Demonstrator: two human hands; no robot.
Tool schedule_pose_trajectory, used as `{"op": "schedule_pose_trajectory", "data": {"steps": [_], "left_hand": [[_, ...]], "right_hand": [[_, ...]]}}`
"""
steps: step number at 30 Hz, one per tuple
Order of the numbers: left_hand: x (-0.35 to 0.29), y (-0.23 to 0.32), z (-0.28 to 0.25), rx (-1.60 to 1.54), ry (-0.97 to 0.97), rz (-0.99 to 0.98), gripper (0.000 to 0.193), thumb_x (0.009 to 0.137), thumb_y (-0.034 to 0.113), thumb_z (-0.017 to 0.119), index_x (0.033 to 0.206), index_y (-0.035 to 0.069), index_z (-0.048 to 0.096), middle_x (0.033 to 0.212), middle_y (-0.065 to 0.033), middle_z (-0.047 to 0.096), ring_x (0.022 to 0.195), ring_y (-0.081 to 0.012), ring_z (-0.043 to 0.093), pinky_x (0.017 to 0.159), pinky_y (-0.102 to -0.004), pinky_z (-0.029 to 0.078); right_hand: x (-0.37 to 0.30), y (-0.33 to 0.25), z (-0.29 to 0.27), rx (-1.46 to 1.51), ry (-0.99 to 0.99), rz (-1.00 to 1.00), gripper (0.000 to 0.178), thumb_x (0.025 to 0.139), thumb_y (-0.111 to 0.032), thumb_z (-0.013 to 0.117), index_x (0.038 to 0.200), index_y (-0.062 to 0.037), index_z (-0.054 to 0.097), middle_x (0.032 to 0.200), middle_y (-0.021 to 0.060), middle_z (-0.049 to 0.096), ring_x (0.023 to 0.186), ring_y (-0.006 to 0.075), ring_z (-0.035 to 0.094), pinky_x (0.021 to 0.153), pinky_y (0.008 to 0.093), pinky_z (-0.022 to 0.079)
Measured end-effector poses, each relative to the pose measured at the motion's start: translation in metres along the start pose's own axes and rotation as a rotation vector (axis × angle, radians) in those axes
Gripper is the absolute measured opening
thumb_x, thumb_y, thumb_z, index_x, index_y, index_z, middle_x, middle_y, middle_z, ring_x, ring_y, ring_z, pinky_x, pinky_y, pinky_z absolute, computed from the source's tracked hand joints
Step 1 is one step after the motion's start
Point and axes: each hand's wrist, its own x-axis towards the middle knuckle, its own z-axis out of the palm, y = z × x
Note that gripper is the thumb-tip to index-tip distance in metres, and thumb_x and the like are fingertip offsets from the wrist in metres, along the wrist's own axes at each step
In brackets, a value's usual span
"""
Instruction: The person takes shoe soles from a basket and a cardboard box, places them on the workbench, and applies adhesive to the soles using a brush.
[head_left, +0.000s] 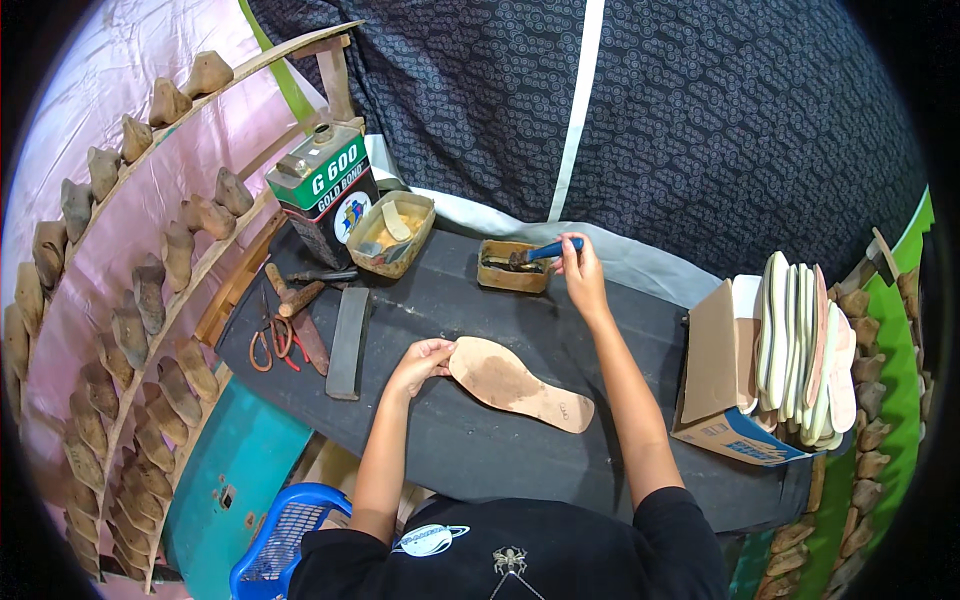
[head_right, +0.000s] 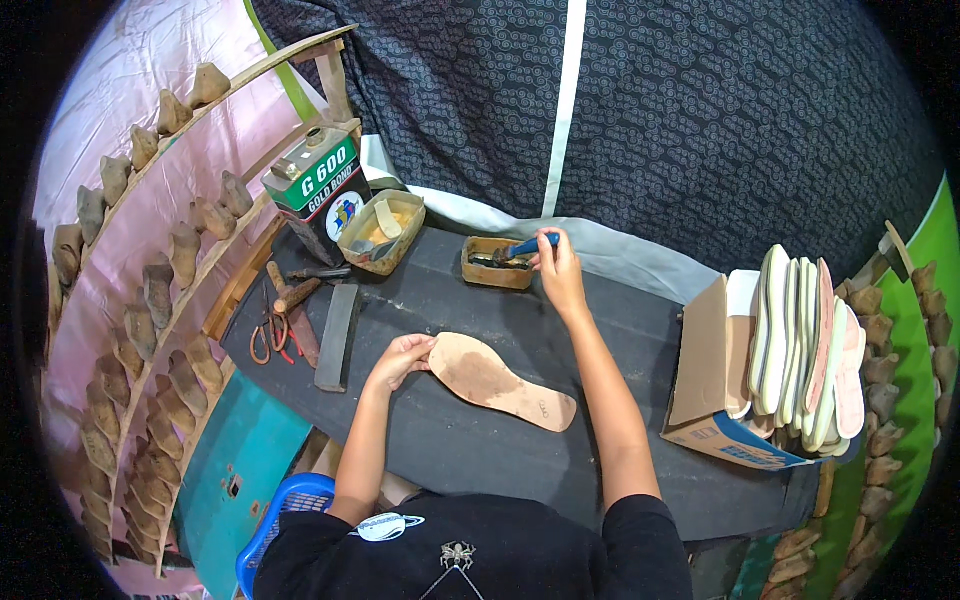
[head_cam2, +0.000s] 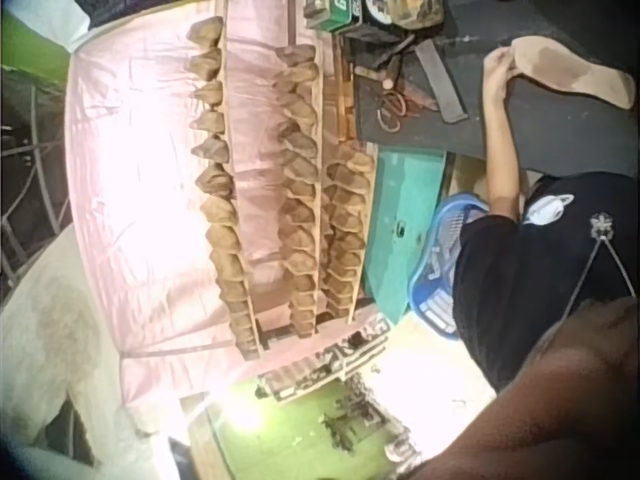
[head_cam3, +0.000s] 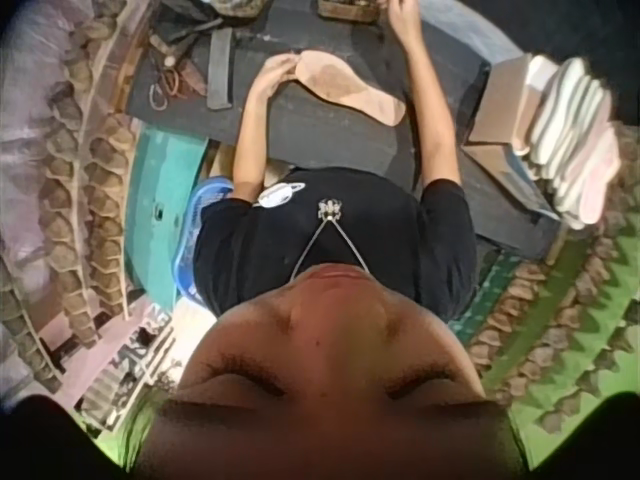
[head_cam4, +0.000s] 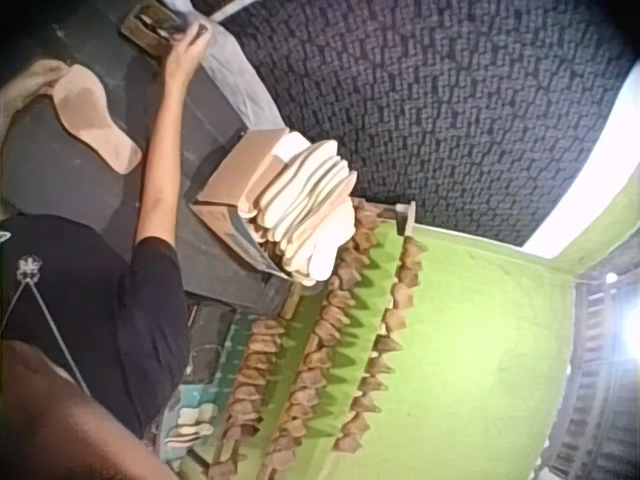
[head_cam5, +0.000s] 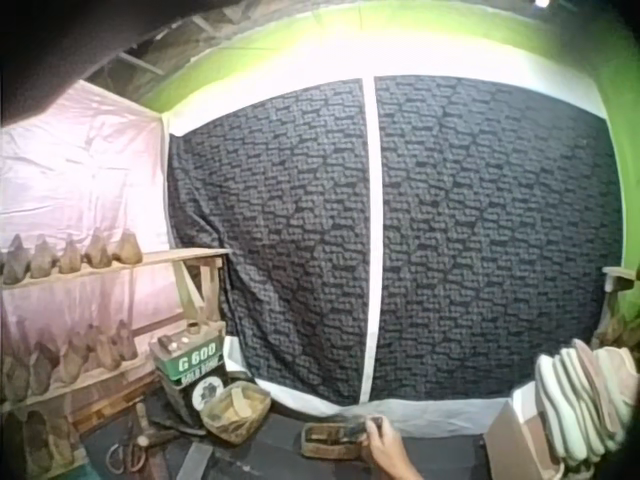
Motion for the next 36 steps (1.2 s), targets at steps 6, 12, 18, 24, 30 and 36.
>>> {"op": "schedule_pose_trajectory", "data": {"steps": [6, 12, 18, 24, 30, 36], "left_hand": [[-0.004, -0.001, 0.003, 0.013, 0.042, 0.036, 0.018, 0.08, 0.021, 0.053, 0.087, 0.004, 0.056, 0.072, -0.0006, 0.057, 0.062, -0.0069, 0.053, 0.058, -0.0194, 0.044], [-0.003, 0.0, 0.003, 0.032, 0.019, 0.033, 0.02, 0.08, 0.023, 0.053, 0.085, 0.004, 0.056, 0.069, -0.0002, 0.055, 0.06, -0.007, 0.052, 0.056, -0.0191, 0.044], [-0.007, 0.0, 0.002, 0.038, 0.005, 0.046, 0.018, 0.079, 0.021, 0.055, 0.084, 0.004, 0.055, 0.066, -0.0008, 0.055, 0.055, -0.0076, 0.052, 0.052, -0.0186, 0.043], [-0.005, 0.001, 0.007, 0.061, 0.017, 0.099, 0.019, 0.079, 0.019, 0.054, 0.086, 0.002, 0.054, 0.065, -0.0009, 0.055, 0.053, -0.0067, 0.051, 0.049, -0.0179, 0.041], [-0.002, -0.003, 0.019, 0.153, 0.16, 0.155, 0.018, 0.081, 0.021, 0.053, 0.078, 0.003, 0.054, 0.061, 0.0017, 0.053, 0.049, -0.0034, 0.046, 0.044, -0.0164, 0.036], [-0.001, -0.007, 0.024, 0.148, 0.2, 0.258, 0.018, 0.081, 0.02, 0.054, 0.073, 0.003, 0.054, 0.059, 0.0033, 0.052, 0.048, -0.0011, 0.042, 0.043, -0.0158, 0.031]], "right_hand": [[-0.004, 0.0, -0.006, 0.001, 0.087, -0.052, 0.021, 0.088, -0.019, 0.038, 0.096, -0.0007, 0.044, 0.086, 0.0062, 0.054, 0.057, 0.0058, 0.048, 0.049, 0.018, 0.041], [-0.018, 0.0, -0.005, 0.158, 0.251, -0.003, 0.025, 0.089, -0.022, 0.037, 0.097, 0.0002, 0.042, 0.084, 0.0094, 0.054, 0.056, 0.0078, 0.049, 0.049, 0.0196, 0.042], [-0.077, -0.022, -0.009, 0.594, 0.407, 0.22, 0.031, 0.089, -0.03, 0.033, 0.095, -0.0001, 0.04, 0.086, 0.014, 0.052, 0.056, 0.0116, 0.05, 0.05, 0.0218, 0.042], [-0.135, -0.046, -0.009, 0.559, 0.426, 0.26, 0.03, 0.09, -0.03, 0.029, 0.093, -0.002, 0.039, 0.085, 0.0144, 0.051, 0.055, 0.0127, 0.05, 0.049, 0.023, 0.042], [-0.168, -0.045, 0.003, 0.504, 0.408, 0.19, 0.029, 0.09, -0.03, 0.027, 0.099, -0.0037, 0.035, 0.094, 0.0157, 0.047, 0.059, 0.0145, 0.051, 0.054, 0.0259, 0.045], [-0.171, -0.046, 0.012, 0.487, 0.316, 0.187, 0.026, 0.09, -0.026, 0.03, 0.102, -0.0043, 0.033, 0.098, 0.0154, 0.045, 0.064, 0.0152, 0.052, 0.057, 0.0262, 0.046]]}}
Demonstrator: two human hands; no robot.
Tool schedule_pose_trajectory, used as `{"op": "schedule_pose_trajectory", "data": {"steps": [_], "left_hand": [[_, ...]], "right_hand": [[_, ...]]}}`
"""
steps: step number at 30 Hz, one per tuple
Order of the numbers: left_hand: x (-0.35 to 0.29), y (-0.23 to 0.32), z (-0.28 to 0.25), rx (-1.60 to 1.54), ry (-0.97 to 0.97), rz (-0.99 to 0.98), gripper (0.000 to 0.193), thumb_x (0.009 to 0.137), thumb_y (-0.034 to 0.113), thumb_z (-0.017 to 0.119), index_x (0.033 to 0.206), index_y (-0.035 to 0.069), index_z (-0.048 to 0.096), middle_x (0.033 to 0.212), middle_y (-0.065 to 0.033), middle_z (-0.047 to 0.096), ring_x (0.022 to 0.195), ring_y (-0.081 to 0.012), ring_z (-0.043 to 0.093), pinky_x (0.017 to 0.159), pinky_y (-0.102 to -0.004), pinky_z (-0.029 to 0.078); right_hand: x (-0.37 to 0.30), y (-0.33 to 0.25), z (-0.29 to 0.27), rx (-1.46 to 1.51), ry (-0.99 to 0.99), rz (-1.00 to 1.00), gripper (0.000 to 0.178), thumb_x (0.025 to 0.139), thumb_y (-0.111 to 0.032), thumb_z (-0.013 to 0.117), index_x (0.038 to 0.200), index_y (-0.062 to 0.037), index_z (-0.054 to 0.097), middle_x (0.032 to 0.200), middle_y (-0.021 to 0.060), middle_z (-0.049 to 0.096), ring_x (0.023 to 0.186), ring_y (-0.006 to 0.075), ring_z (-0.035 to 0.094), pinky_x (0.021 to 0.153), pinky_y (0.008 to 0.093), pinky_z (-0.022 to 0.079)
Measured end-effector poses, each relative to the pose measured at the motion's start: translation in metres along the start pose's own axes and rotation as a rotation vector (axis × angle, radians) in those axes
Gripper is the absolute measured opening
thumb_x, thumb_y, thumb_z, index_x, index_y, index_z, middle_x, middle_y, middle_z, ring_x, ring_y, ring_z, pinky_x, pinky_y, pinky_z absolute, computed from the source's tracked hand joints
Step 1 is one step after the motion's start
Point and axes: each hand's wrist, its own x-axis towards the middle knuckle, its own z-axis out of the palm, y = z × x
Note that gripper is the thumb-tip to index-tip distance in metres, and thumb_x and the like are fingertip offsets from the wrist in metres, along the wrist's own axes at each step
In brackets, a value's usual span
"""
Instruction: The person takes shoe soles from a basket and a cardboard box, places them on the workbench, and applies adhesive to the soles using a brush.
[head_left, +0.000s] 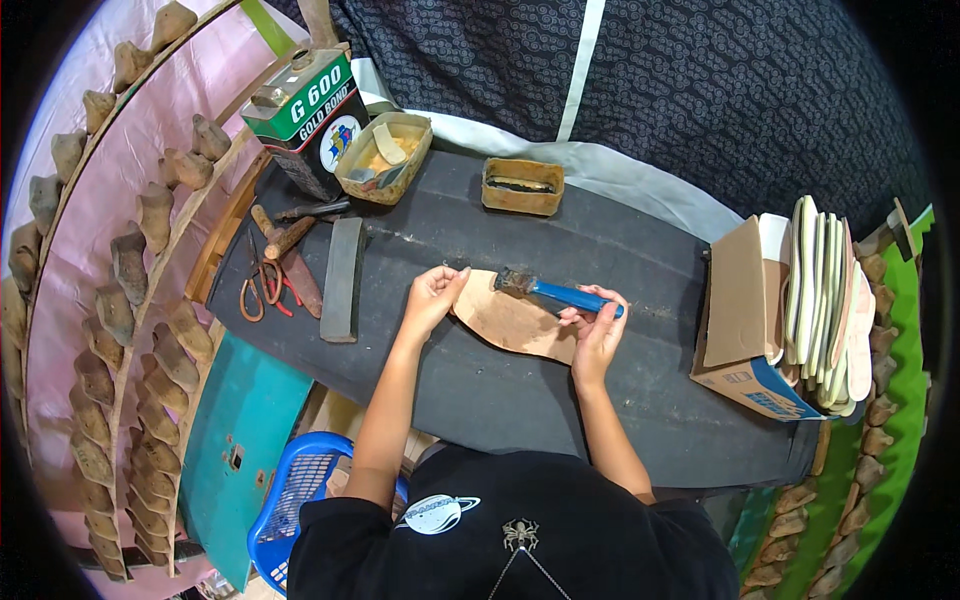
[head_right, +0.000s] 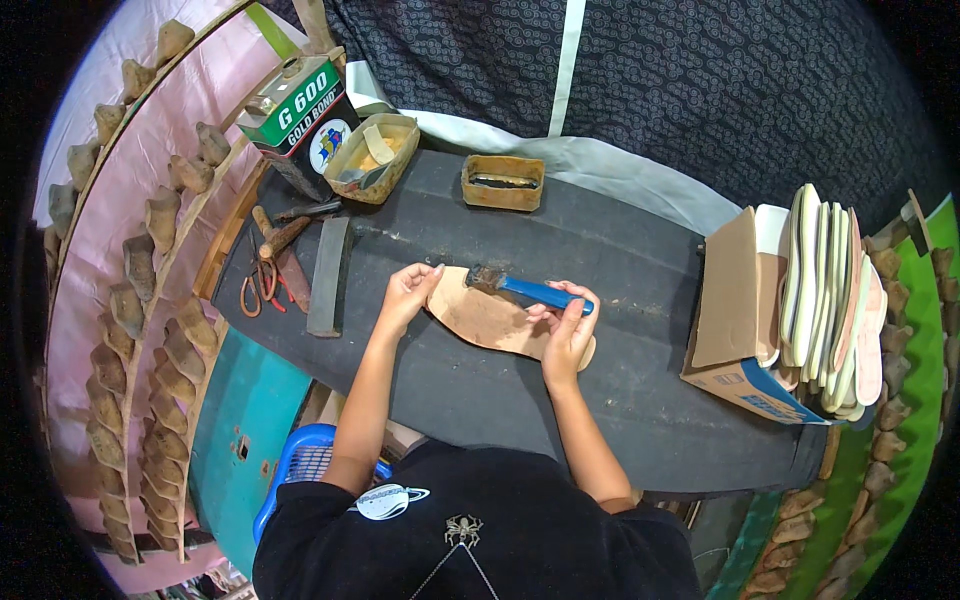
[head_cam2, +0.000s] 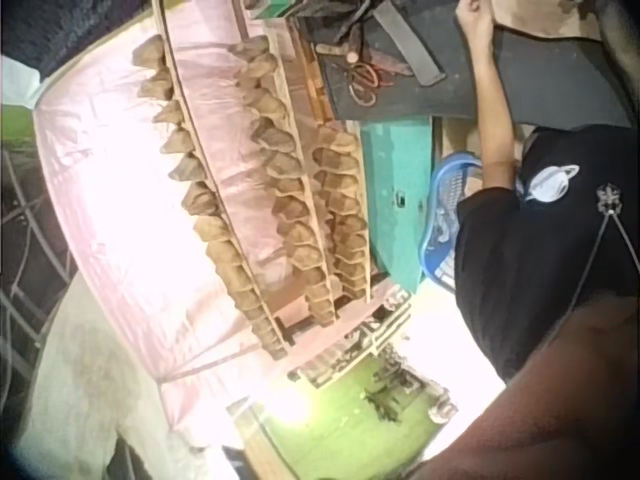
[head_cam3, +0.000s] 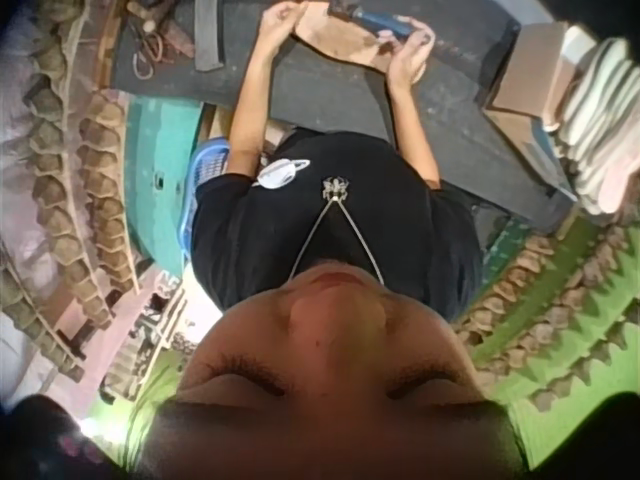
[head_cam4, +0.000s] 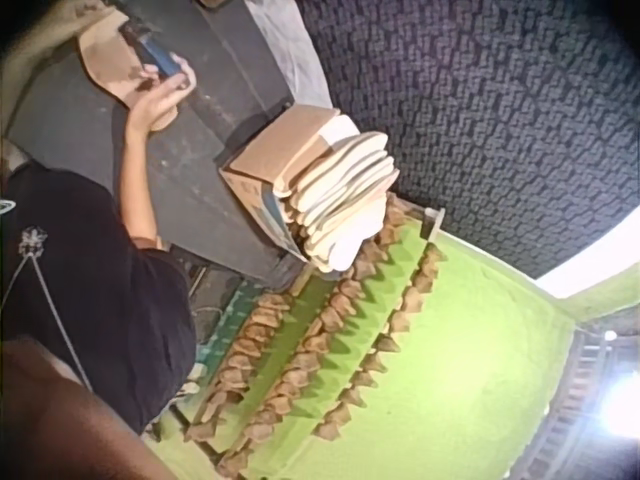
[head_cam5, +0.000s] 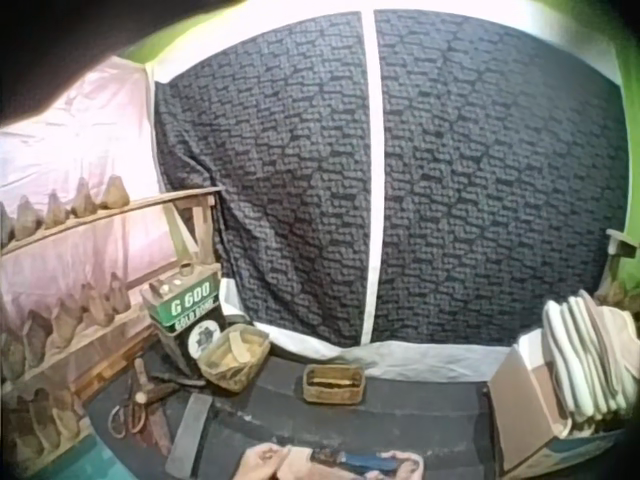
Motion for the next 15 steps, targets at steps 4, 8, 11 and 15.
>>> {"op": "schedule_pose_trajectory", "data": {"steps": [4, 8, 11, 15], "left_hand": [[0.0, 0.0, -0.001, 0.034, -0.005, -0.008, 0.018, 0.081, 0.019, 0.054, 0.073, 0.003, 0.054, 0.059, 0.0033, 0.052, 0.048, -0.001, 0.042, 0.043, -0.0155, 0.031], [0.0, -0.002, -0.006, 0.054, -0.001, 0.002, 0.018, 0.08, 0.019, 0.055, 0.073, 0.002, 0.054, 0.059, 0.003, 0.051, 0.048, -0.001, 0.042, 0.043, -0.0154, 0.031], [0.0, -0.001, -0.004, 0.043, 0.002, 0.01, 0.017, 0.079, 0.017, 0.056, 0.072, 0.002, 0.053, 0.058, 0.0036, 0.05, 0.047, 0.0, 0.04, 0.041, -0.0148, 0.029], [0.002, -0.001, -0.002, 0.046, -0.007, 0.017, 0.017, 0.08, 0.018, 0.056, 0.073, 0.003, 0.054, 0.058, 0.0038, 0.05, 0.046, -0.0007, 0.04, 0.042, -0.0152, 0.03]], "right_hand": [[-0.001, 0.001, -0.002, -0.037, -0.049, -0.02, 0.024, 0.089, -0.025, 0.032, 0.102, -0.0046, 0.033, 0.099, 0.0153, 0.044, 0.064, 0.0151, 0.052, 0.058, 0.0263, 0.046], [0.006, -0.013, -0.011, -0.179, -0.003, -0.098, 0.022, 0.088, -0.026, 0.035, 0.092, -0.0046, 0.037, 0.088, 0.0128, 0.047, 0.058, 0.0126, 0.05, 0.048, 0.0214, 0.043], [0.013, -0.018, -0.025, -0.215, 0.105, -0.185, 0.023, 0.086, -0.028, 0.039, 0.084, -0.0046, 0.039, 0.077, 0.0104, 0.047, 0.052, 0.0104, 0.047, 0.038, 0.0175, 0.038], [0.016, -0.017, -0.036, -0.144, 0.107, -0.281, 0.023, 0.086, -0.026, 0.04, 0.086, -0.0034, 0.039, 0.08, 0.0126, 0.049, 0.054, 0.0129, 0.049, 0.042, 0.0204, 0.043]]}}
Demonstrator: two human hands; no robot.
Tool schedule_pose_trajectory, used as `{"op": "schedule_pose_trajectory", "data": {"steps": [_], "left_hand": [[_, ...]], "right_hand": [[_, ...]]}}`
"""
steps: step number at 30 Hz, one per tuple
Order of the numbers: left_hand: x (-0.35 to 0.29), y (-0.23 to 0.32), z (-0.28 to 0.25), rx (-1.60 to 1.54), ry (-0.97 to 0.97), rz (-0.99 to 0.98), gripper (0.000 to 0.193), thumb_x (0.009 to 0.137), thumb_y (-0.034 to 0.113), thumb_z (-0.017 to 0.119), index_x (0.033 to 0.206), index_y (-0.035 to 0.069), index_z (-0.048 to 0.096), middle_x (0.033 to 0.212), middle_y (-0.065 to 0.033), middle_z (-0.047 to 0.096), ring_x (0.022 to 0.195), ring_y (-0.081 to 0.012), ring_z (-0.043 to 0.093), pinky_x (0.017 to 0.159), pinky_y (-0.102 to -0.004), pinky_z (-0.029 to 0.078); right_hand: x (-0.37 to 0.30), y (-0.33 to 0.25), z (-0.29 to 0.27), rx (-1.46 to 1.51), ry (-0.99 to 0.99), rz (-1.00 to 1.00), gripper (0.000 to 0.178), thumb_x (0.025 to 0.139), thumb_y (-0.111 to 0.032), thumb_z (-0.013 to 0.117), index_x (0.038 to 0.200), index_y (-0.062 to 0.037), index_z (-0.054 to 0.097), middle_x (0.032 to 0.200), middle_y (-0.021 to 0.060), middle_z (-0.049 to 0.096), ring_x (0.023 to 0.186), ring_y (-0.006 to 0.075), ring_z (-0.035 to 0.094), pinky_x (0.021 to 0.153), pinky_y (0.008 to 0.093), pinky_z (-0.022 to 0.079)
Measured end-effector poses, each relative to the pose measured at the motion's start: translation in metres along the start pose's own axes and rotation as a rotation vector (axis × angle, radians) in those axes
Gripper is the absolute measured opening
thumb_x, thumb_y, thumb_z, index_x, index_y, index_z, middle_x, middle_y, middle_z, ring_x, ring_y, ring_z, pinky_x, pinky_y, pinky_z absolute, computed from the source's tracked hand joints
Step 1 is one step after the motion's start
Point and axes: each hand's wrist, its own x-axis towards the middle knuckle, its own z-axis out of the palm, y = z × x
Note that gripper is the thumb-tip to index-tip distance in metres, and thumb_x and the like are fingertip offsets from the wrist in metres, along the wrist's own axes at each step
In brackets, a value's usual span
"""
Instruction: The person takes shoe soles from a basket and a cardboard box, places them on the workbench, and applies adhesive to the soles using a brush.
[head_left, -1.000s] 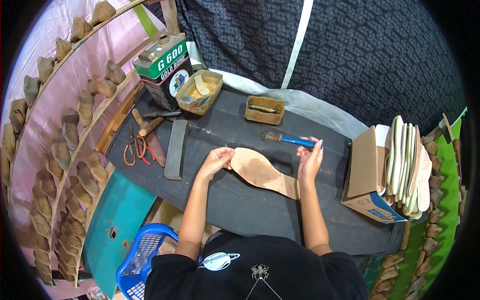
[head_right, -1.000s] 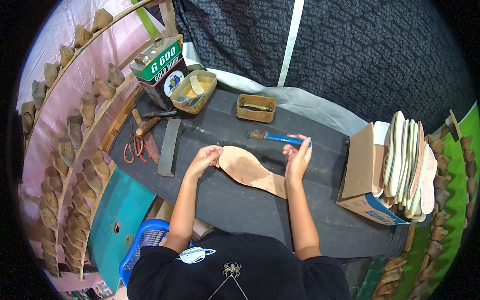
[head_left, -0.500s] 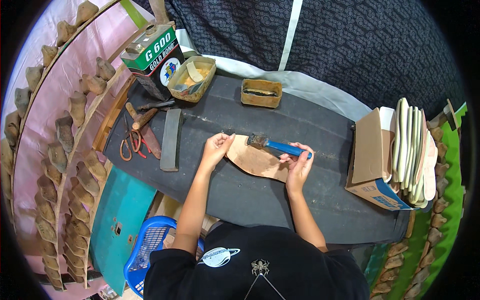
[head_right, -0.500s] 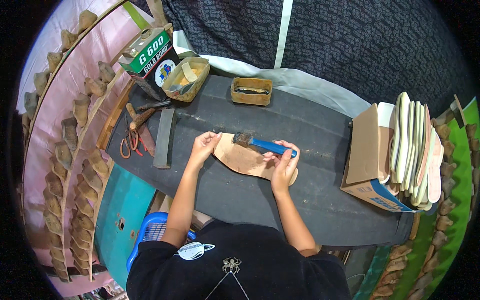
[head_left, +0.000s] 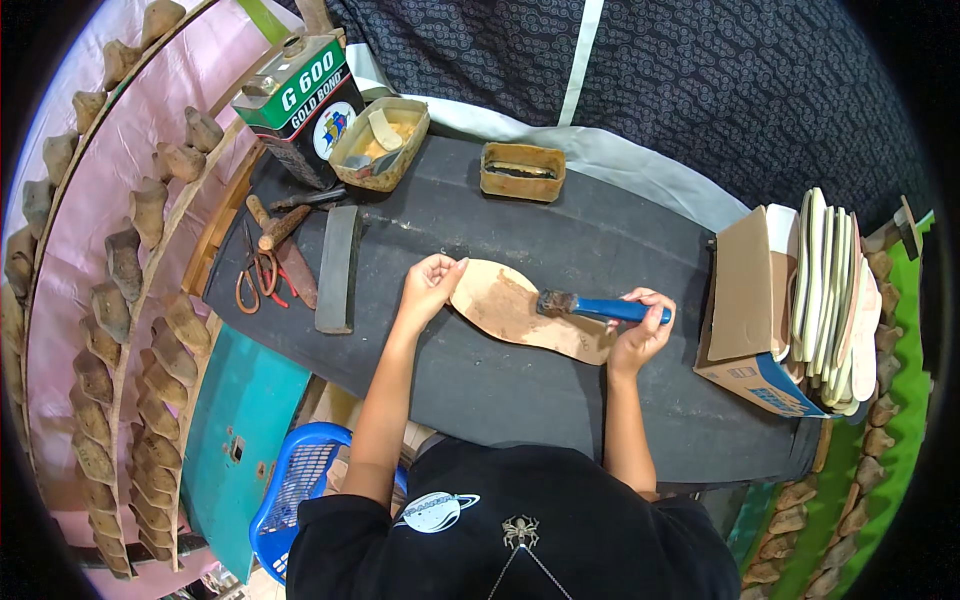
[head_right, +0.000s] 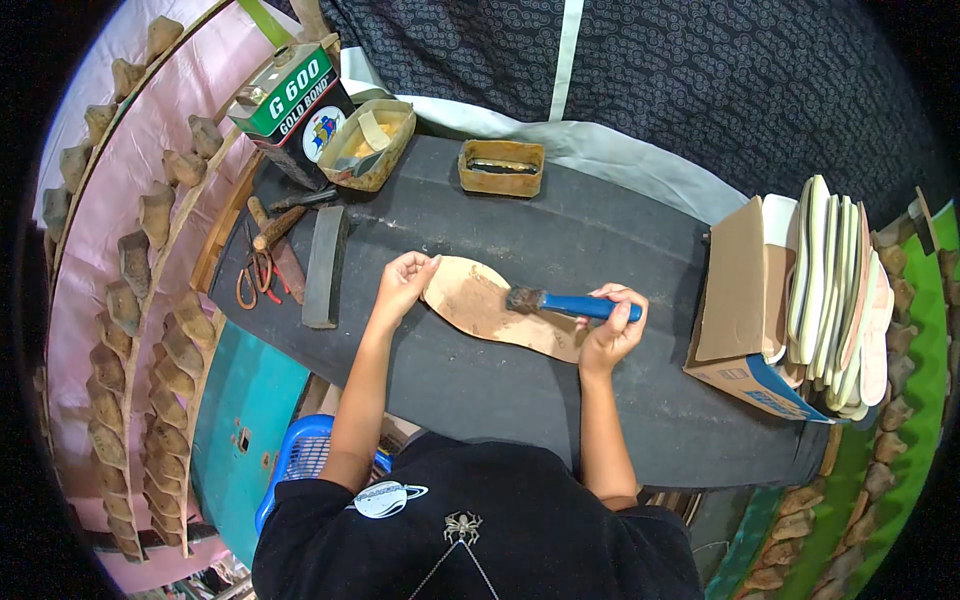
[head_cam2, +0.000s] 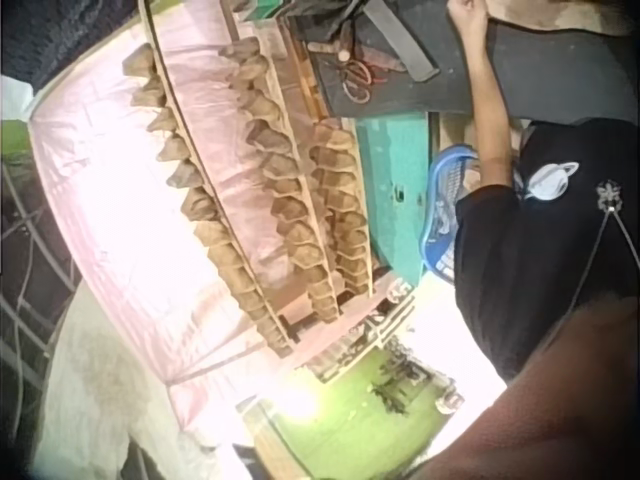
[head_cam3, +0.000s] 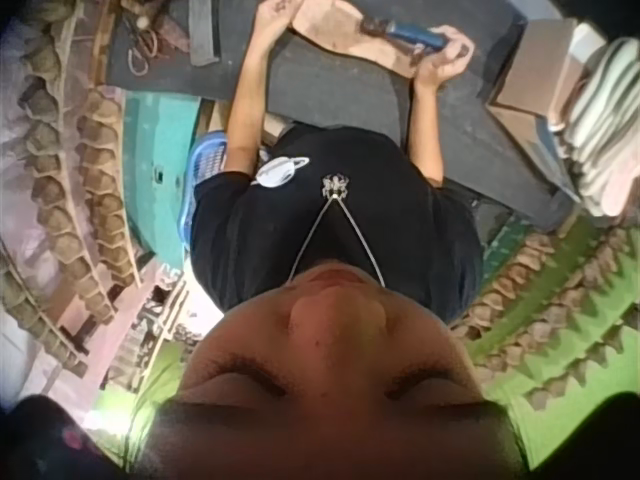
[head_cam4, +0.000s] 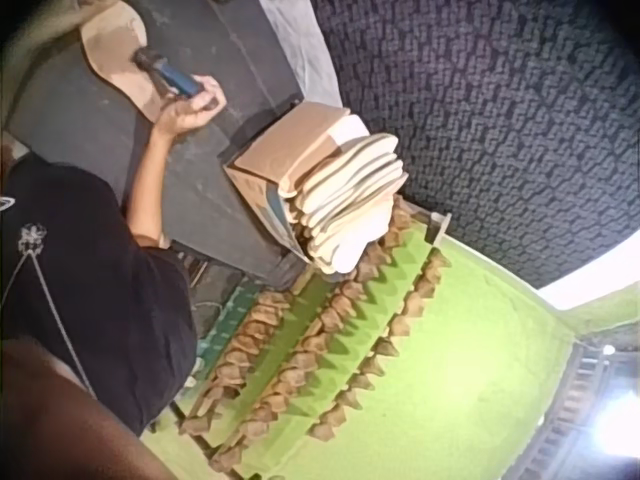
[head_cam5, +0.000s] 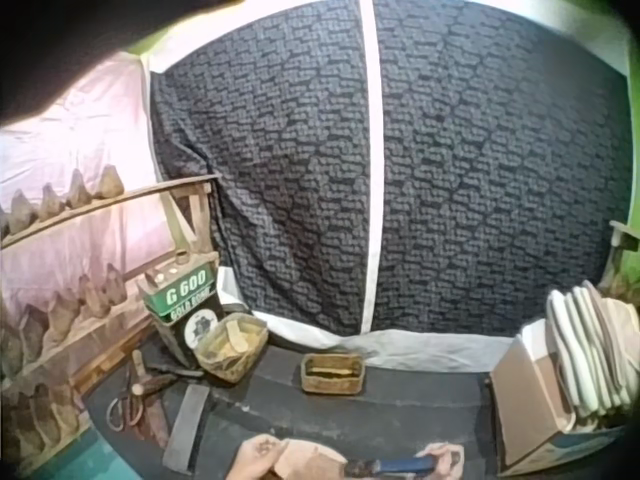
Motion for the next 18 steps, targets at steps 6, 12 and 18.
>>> {"op": "schedule_pose_trajectory", "data": {"steps": [6, 12, 18], "left_hand": [[0.001, -0.001, -0.002, 0.007, -0.031, 0.032, 0.017, 0.08, 0.017, 0.056, 0.072, 0.002, 0.053, 0.057, 0.0055, 0.048, 0.046, 0.0011, 0.039, 0.04, -0.0142, 0.028], [0.0, -0.002, 0.0, 0.042, -0.051, 0.038, 0.017, 0.08, 0.018, 0.055, 0.074, 0.002, 0.053, 0.056, 0.0053, 0.048, 0.046, 0.0008, 0.039, 0.04, -0.0143, 0.029], [0.001, -0.005, -0.002, 0.075, -0.049, 0.046, 0.016, 0.08, 0.018, 0.056, 0.075, 0.003, 0.052, 0.058, 0.0046, 0.049, 0.044, 0.0005, 0.038, 0.038, -0.014, 0.027]], "right_hand": [[-0.013, 0.006, 0.024, 0.15, -0.131, 0.225, 0.026, 0.087, -0.026, 0.039, 0.096, -0.0031, 0.034, 0.095, 0.0209, 0.05, 0.067, 0.0201, 0.056, 0.06, 0.0282, 0.051], [-0.012, 0.014, 0.021, 0.176, -0.165, 0.288, 0.024, 0.087, -0.025, 0.038, 0.097, -0.0042, 0.034, 0.095, 0.0192, 0.05, 0.067, 0.0168, 0.055, 0.062, 0.0262, 0.05], [-0.004, 0.009, 0.004, 0.007, -0.094, 0.081, 0.027, 0.085, -0.03, 0.042, 0.093, -0.0051, 0.034, 0.087, 0.0167, 0.051, 0.064, 0.0139, 0.051, 0.054, 0.0235, 0.047]]}}
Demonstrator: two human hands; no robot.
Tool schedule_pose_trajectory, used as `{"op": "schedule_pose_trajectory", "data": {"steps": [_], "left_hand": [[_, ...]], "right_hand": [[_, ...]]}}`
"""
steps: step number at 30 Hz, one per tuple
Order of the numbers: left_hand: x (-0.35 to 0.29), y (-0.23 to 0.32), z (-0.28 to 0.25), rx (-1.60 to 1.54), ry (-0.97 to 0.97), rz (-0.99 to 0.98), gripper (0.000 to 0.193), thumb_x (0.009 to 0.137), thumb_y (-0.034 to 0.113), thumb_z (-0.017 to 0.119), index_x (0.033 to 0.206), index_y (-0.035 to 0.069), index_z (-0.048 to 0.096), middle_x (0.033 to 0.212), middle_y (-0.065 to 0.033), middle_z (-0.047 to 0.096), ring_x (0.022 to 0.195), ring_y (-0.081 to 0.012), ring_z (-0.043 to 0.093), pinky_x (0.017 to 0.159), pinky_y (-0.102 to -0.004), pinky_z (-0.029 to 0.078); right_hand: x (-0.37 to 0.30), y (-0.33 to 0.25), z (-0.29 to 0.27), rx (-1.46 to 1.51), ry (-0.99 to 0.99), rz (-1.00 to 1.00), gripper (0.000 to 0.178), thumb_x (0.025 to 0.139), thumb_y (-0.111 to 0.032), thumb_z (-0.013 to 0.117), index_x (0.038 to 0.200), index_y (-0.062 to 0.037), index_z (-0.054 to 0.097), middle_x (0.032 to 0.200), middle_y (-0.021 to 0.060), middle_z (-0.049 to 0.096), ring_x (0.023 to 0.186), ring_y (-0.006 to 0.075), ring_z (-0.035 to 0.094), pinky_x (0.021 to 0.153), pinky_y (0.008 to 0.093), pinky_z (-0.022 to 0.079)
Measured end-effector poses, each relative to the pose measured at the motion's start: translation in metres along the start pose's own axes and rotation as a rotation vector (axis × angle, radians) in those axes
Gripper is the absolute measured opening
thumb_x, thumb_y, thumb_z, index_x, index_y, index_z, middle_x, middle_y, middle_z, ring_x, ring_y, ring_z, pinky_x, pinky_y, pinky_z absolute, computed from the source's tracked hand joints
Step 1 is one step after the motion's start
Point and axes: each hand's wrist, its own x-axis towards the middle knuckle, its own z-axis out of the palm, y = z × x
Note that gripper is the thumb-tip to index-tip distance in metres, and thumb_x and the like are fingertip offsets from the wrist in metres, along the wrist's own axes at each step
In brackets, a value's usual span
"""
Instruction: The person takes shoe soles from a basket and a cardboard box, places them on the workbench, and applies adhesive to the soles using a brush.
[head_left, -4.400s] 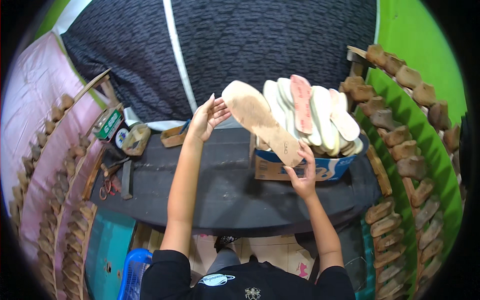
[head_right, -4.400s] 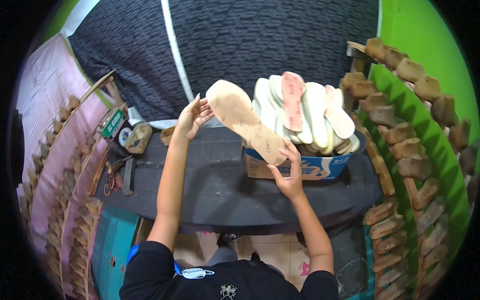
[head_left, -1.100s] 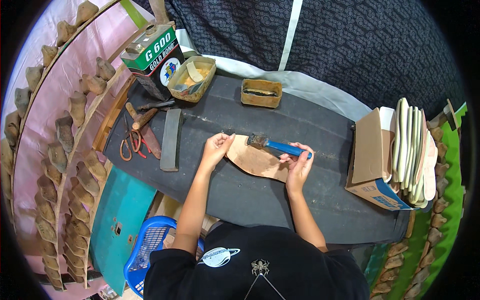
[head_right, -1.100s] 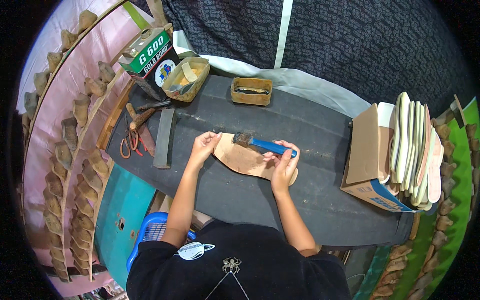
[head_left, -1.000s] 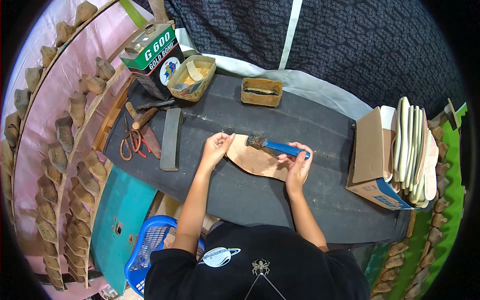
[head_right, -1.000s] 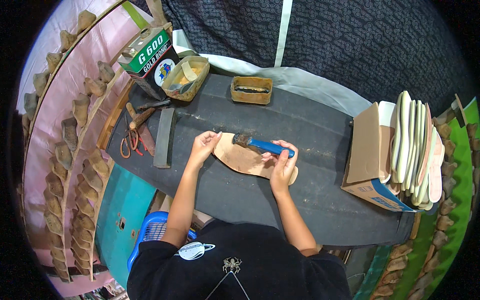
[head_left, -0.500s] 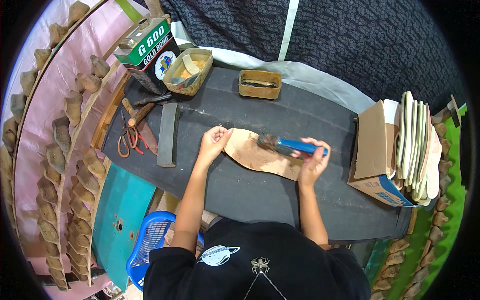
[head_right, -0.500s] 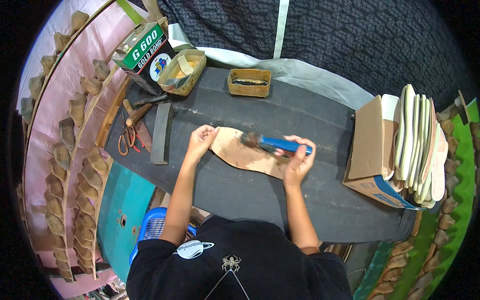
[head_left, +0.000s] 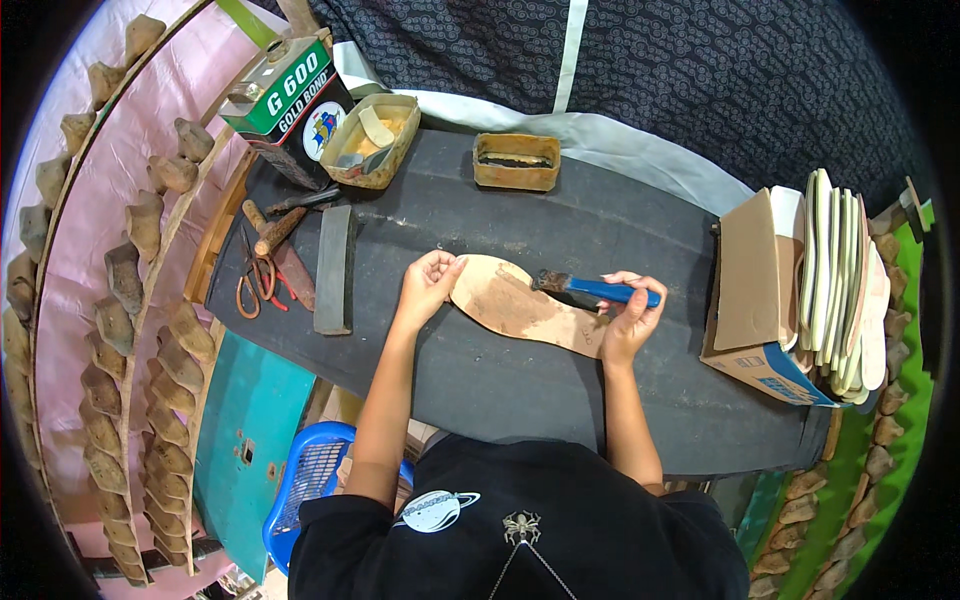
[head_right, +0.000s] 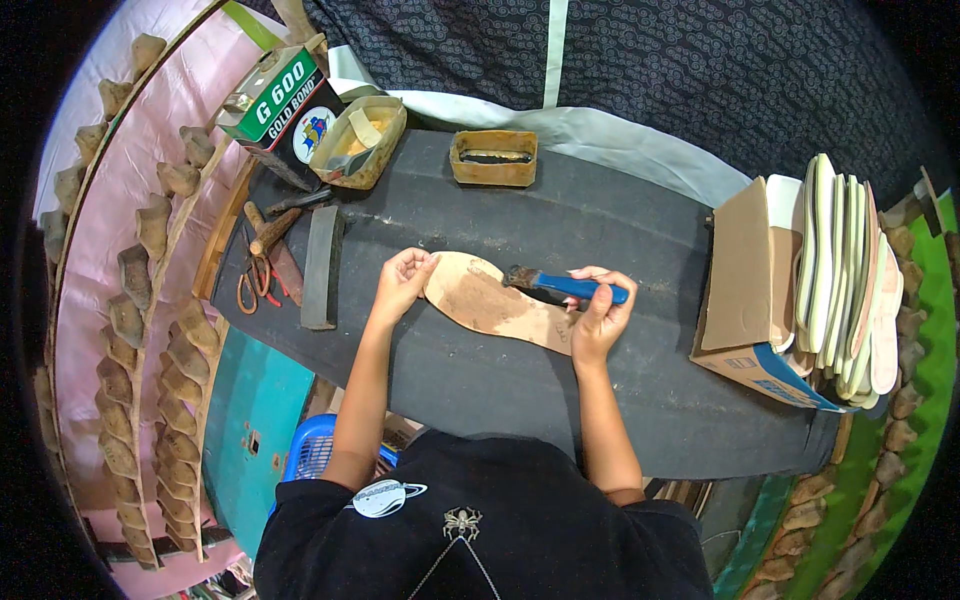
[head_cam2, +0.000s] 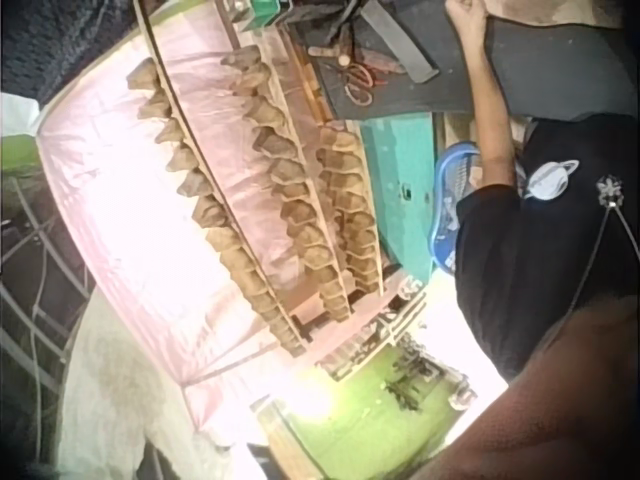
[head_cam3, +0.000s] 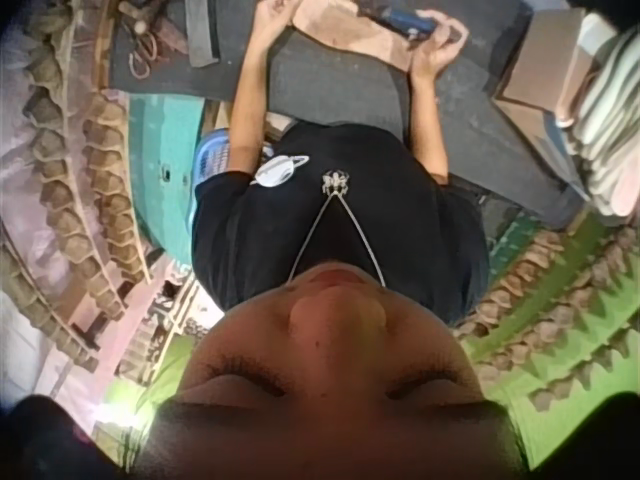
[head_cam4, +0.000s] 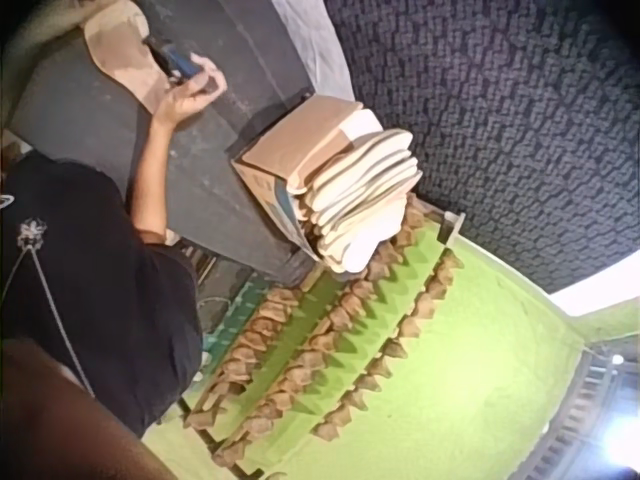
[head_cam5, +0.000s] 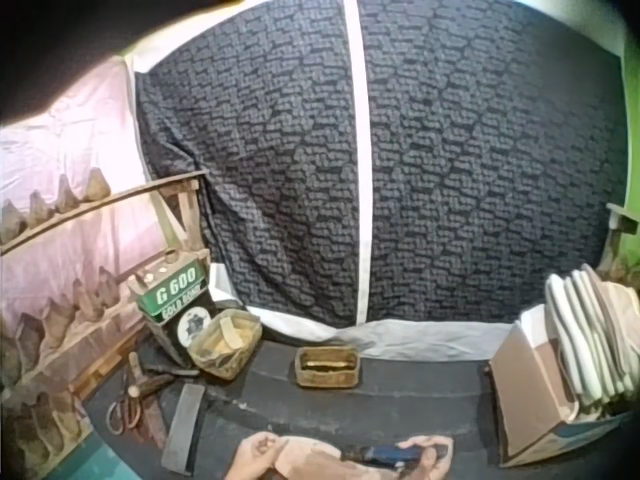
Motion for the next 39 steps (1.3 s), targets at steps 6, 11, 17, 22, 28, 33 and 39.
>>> {"op": "schedule_pose_trajectory", "data": {"steps": [6, 11, 17, 22, 28, 33, 39], "left_hand": [[0.001, -0.003, 0.001, -0.007, -0.007, 0.017, 0.015, 0.079, 0.017, 0.056, 0.075, 0.003, 0.052, 0.057, 0.0049, 0.048, 0.043, 0.0009, 0.037, 0.036, -0.014, 0.027], [0.001, -0.005, 0.001, 0.026, 0.008, 0.016, 0.014, 0.079, 0.015, 0.056, 0.074, 0.003, 0.052, 0.057, 0.0053, 0.048, 0.043, 0.0012, 0.037, 0.036, -0.014, 0.026], [0.002, -0.008, 0.0, 0.09, 0.025, 0.017, 0.013, 0.079, 0.014, 0.056, 0.073, 0.003, 0.05, 0.057, 0.0058, 0.047, 0.045, 0.0015, 0.037, 0.038, -0.0137, 0.027], [0.002, -0.006, 0.0, 0.047, 0.009, 0.011, 0.013, 0.079, 0.013, 0.056, 0.073, 0.004, 0.05, 0.057, 0.0065, 0.046, 0.046, 0.0016, 0.037, 0.039, -0.0131, 0.027], [0.0, -0.005, 0.001, 0.043, 0.006, 0.039, 0.014, 0.078, 0.012, 0.057, 0.071, 0.003, 0.049, 0.057, 0.0068, 0.044, 0.048, 0.0017, 0.035, 0.041, -0.0131, 0.028], [-0.002, -0.006, 0.001, 0.125, 0.022, 0.047, 0.016, 0.078, 0.012, 0.056, 0.069, 0.005, 0.046, 0.055, 0.0082, 0.041, 0.046, 0.002, 0.034, 0.04, -0.0138, 0.025], [-0.001, -0.011, 0.0, 0.187, 0.055, 0.039, 0.019, 0.076, 0.012, 0.058, 0.064, 0.004, 0.046, 0.053, 0.0073, 0.037, 0.048, 0.0006, 0.03, 0.041, -0.0156, 0.026]], "right_hand": [[-0.007, -0.001, 0.02, 0.088, -0.104, 0.041, 0.03, 0.085, -0.032, 0.041, 0.097, -0.0054, 0.034, 0.096, 0.02, 0.049, 0.078, 0.0203, 0.053, 0.06, 0.0288, 0.049], [-0.009, 0.004, 0.022, 0.032, -0.213, 0.048, 0.027, 0.085, -0.029, 0.041, 0.096, -0.0055, 0.034, 0.097, 0.0186, 0.049, 0.08, 0.0198, 0.053, 0.063, 0.0282, 0.049], [-0.002, 0.002, 0.002, -0.126, -0.141, 0.022, 0.019, 0.085, -0.024, 0.044, 0.09, -0.006, 0.037, 0.081, 0.0101, 0.053, 0.061, 0.0085, 0.048, 0.051, 0.0175, 0.04], [0.004, -0.001, 0.01, -0.008, -0.023, 0.046, 0.019, 0.087, -0.025, 0.04, 0.09, -0.007, 0.035, 0.081, 0.0104, 0.052, 0.055, 0.0076, 0.046, 0.048, 0.0178, 0.039], [0.009, 0.008, 0.03, 0.039, -0.187, 0.216, 0.016, 0.086, -0.018, 0.043, 0.091, -0.007, 0.032, 0.088, 0.01, 0.051, 0.059, 0.0076, 0.047, 0.054, 0.0179, 0.04], [0.017, 0.004, 0.028, -0.048, -0.261, 0.229, 0.015, 0.085, -0.015, 0.043, 0.091, -0.0083, 0.031, 0.087, 0.0093, 0.051, 0.062, 0.0066, 0.047, 0.053, 0.0165, 0.04], [0.016, 0.009, 0.039, -0.085, -0.257, 0.187, 0.025, 0.079, -0.002, 0.05, 0.092, -0.0086, 0.03, 0.084, 0.0081, 0.05, 0.073, 0.0094, 0.049, 0.052, 0.0171, 0.04]]}}
